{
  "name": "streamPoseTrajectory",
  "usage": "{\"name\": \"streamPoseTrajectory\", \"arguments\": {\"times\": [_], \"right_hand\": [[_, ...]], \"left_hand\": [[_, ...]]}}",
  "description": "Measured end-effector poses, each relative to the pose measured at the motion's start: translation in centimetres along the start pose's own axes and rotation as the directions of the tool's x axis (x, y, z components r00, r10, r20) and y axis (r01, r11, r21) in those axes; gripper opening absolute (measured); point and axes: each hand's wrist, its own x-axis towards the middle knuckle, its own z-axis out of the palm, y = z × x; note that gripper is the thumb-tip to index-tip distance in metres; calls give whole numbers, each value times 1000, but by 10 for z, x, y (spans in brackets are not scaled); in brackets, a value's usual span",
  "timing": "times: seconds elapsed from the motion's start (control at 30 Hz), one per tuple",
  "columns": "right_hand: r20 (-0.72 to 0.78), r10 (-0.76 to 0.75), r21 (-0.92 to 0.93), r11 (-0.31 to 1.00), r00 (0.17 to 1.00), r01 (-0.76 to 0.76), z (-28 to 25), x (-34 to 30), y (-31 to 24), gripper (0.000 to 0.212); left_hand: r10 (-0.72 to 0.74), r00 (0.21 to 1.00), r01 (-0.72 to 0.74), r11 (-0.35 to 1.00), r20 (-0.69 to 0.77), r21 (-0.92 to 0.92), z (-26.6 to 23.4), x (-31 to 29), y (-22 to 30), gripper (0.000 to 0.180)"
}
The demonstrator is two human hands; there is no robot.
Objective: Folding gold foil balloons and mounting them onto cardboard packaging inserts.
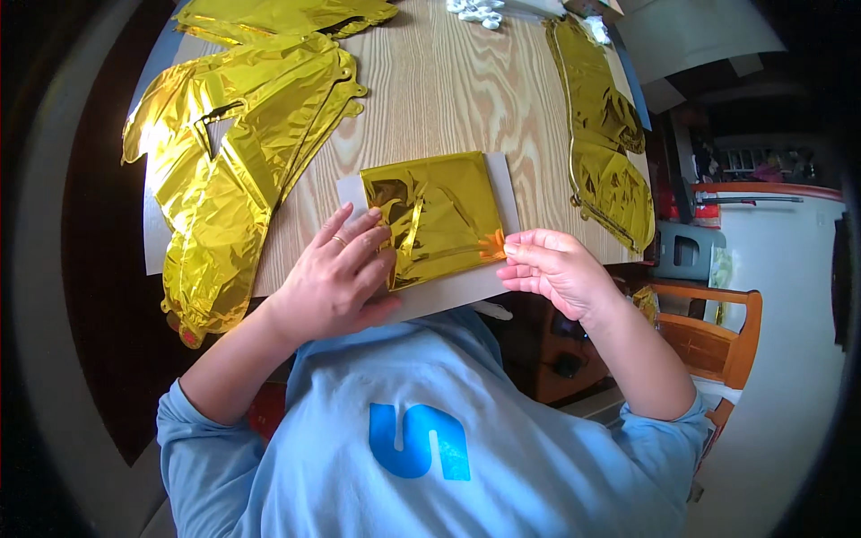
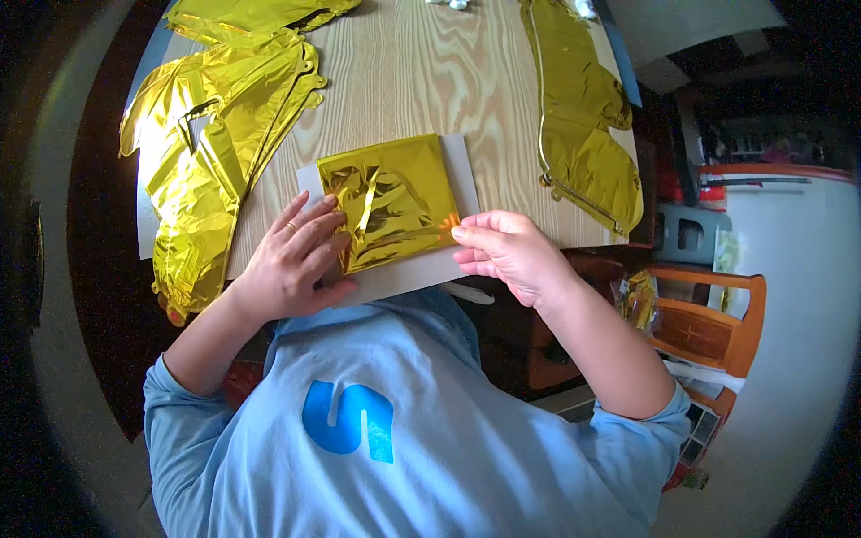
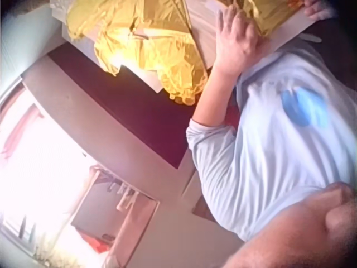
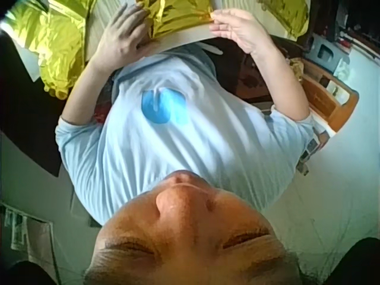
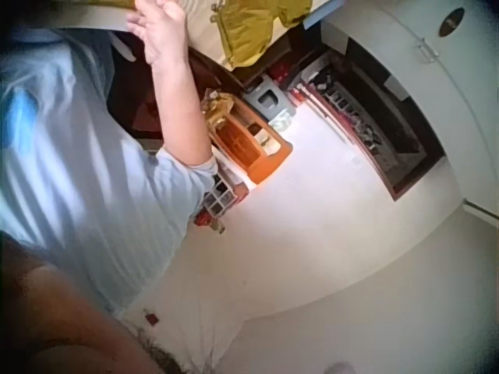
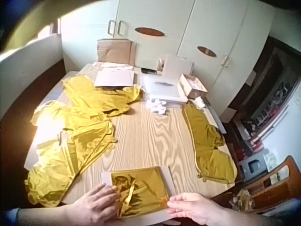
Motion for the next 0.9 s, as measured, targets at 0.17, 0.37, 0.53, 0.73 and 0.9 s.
{"name": "streamPoseTrajectory", "arguments": {"times": [0.17,0.37,0.53,0.73,0.9], "right_hand": [[-19,-49,21,999,999,49,7,0,-4,39],[0,-70,150,986,998,70,13,8,-6,39],[72,28,-14,1000,997,-27,11,22,-7,28],[12,54,-142,989,998,-52,8,31,-1,19],[-7,16,-165,986,1000,-17,10,32,1,17]], "left_hand": [[-10,999,12,999,-32,51,6,0,5,55],[11,997,-10,1000,-78,10,7,-1,-1,54],[-24,998,21,998,-53,-57,1,-1,-3,52],[-40,999,38,996,-36,-77,-2,-5,-5,54],[-44,999,41,996,-32,-77,-1,-6,-5,53]]}}
